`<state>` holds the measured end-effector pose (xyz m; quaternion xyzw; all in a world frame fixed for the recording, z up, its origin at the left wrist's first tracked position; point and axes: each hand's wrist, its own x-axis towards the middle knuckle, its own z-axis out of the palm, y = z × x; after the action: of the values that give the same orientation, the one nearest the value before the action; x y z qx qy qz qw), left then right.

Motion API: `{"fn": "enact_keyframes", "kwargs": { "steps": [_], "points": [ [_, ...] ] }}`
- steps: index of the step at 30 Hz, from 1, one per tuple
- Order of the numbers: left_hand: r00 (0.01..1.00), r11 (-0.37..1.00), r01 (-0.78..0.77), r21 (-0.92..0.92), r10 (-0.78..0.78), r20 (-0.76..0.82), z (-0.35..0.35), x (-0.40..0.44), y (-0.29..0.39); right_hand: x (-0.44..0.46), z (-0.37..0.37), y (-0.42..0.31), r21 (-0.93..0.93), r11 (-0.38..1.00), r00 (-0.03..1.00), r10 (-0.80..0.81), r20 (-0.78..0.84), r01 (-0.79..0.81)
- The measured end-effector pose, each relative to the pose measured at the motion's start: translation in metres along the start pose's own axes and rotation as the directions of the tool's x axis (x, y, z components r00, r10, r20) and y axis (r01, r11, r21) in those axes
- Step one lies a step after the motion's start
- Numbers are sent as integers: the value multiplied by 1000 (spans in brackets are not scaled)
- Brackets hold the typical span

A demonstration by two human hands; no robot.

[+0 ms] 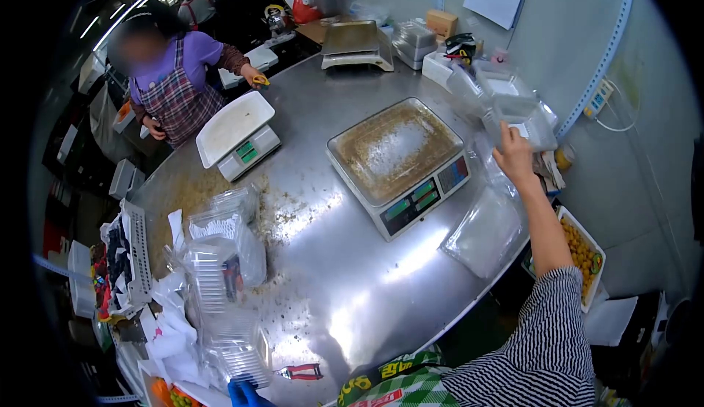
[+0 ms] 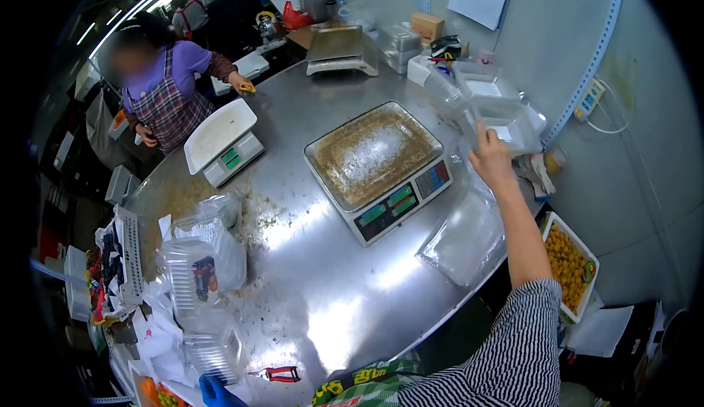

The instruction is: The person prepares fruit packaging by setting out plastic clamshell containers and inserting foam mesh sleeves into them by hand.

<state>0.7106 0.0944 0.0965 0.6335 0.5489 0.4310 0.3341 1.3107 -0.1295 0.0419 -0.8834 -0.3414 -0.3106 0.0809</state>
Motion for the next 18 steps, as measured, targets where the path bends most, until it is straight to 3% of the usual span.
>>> {"fn": "enact_keyframes", "kwargs": {
  "steps": [3,5,8,9,10,12,15,17,18],
  "points": [
    [997,999,45,-17,-44,57,19,-6,16,16,56,7,-68,992,994,-103,28,105],
    [990,989,136,-59,-133,53,30,-13,18,12,103,23,-140,985,989,-83,125,100],
    [994,998,53,-47,-48,100,38,-24,-33,4,163,51,-177,976,957,-73,280,126],
    [977,975,-183,129,165,138,44,-24,-33,-7,174,61,-208,971,952,-48,304,116],
    [910,867,-404,292,348,225,53,-22,-28,-15,175,60,-244,964,945,-17,327,102],
    [919,867,-381,323,317,234,69,-28,-36,-3,117,21,-343,939,902,139,408,11],
    [901,832,-417,365,325,288,93,-33,-59,-6,98,-9,-24,994,992,102,-68,-104],
    [894,842,-402,359,278,350,105,-44,-83,-23,47,-80,400,916,988,30,-153,34],
    [864,830,-431,354,267,427,109,-50,-94,-40,21,-125,605,784,989,72,131,-137]
  ]
}}
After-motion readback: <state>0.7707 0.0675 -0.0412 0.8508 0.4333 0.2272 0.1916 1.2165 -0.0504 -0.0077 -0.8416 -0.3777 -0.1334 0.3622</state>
